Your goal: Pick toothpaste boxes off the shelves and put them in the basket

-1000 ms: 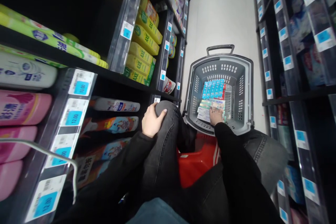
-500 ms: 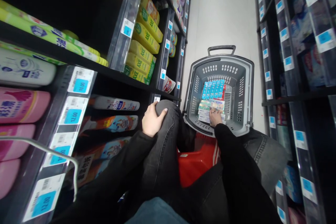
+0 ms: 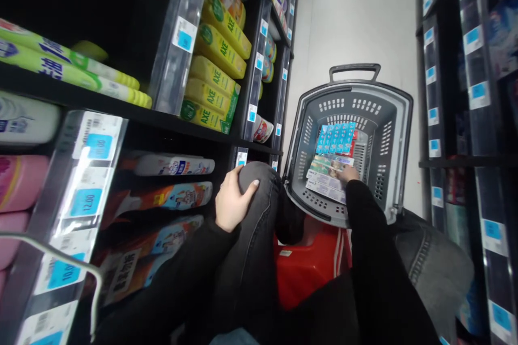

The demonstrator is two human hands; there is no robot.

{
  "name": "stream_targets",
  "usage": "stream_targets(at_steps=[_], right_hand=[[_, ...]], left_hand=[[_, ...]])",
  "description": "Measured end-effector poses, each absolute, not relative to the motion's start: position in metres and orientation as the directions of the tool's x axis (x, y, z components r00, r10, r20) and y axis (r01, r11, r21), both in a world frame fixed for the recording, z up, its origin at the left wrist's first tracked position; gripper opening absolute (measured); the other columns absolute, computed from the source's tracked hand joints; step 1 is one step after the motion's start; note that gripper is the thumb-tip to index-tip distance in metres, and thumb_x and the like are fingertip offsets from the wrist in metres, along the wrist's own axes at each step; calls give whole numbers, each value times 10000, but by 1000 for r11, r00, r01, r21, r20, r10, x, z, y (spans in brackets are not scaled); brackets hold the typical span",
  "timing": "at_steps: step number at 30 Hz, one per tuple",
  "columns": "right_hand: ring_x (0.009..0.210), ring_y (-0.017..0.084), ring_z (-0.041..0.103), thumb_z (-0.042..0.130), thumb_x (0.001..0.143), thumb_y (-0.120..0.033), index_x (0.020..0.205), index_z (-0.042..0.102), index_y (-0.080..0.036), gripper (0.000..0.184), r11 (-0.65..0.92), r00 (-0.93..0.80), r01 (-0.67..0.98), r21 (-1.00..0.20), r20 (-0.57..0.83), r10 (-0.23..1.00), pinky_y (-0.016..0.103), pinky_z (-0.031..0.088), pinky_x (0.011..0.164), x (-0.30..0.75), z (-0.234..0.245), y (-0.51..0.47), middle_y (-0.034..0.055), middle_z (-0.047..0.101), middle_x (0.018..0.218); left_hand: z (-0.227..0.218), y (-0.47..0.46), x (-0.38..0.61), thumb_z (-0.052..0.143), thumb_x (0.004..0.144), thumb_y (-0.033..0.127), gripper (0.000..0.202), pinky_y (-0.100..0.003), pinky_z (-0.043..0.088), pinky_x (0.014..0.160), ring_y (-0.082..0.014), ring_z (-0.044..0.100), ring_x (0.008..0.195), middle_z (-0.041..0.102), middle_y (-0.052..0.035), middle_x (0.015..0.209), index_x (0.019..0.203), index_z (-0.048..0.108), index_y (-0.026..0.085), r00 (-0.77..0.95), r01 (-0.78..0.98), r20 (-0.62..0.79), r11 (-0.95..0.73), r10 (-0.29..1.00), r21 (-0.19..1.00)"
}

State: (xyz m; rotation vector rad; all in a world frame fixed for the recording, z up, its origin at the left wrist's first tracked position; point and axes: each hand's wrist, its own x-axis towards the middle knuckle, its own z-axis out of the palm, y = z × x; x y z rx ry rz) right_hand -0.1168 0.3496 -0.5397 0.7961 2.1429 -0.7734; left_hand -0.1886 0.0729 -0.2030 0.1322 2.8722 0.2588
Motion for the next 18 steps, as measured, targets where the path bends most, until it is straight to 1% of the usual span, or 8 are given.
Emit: stream_targets(at_steps=[3,7,10,12,13,15,16,18], right_hand=[[1140,267,617,640,875,-335,1367,556,-122,543,626,-581,703,-337,-779,234,307,456,958,-102,-552,365,169,644,1238],[1162,260,611,580,903,-210,1333,603,-107,443,614,-631,678,-403,-748,206,315,451,991,-89,-551,368,165,636,1271],[1119,210,631,547,897,-130,1336,591,-85,444,600,-653,665,-444,-736,179,260,466,953,-91,-547,366,143,632,1283],[1091,197,637,514,902,-106,1341,582,-75,445,603,-660,657,-452,-731,172,248,466,931,-95,-543,366,148,646,1247],[1088,210,633,513,904,-117,1348,575,-72,451,608,-658,656,-447,-733,172,266,465,931,-98,-539,367,162,652,1222],[1110,269,604,532,909,-194,1324,589,-68,437,649,-670,642,-408,-711,215,335,459,941,-107,-522,373,205,639,1192],[1139,307,575,525,916,-240,1288,609,-62,422,687,-697,622,-375,-666,268,380,451,949,-111,-510,379,230,621,1194],[1198,374,503,460,934,-299,1217,628,-51,412,746,-759,607,-273,-478,443,474,421,966,-118,-477,392,271,569,1220]], left_hand=[[-206,73,-191,528,872,460,606,-464,441,1050,-314,525,1259,550,-121,1361,1381,471,137,-962,63,-252,981,109,181],[-208,73,-194,527,868,462,604,-464,450,1038,-311,530,1255,548,-123,1360,1379,467,144,-955,65,-275,983,111,170],[-209,73,-196,532,865,458,599,-455,454,1036,-312,533,1253,550,-127,1359,1374,471,148,-957,67,-270,984,109,163],[-208,73,-196,537,862,457,599,-452,456,1033,-315,537,1248,551,-126,1358,1373,473,151,-958,62,-267,985,104,162],[-208,73,-196,538,862,455,599,-450,457,1032,-316,537,1248,551,-126,1359,1373,473,150,-958,60,-267,985,103,164],[-208,73,-196,538,864,452,599,-447,457,1033,-313,536,1251,551,-127,1358,1374,473,144,-958,59,-269,984,104,169],[-208,74,-196,538,866,450,598,-447,457,1033,-311,536,1251,552,-128,1356,1373,473,141,-958,57,-269,984,103,171],[-208,74,-196,543,866,447,596,-451,462,1027,-312,538,1248,553,-127,1354,1371,478,138,-959,50,-268,984,95,171]])
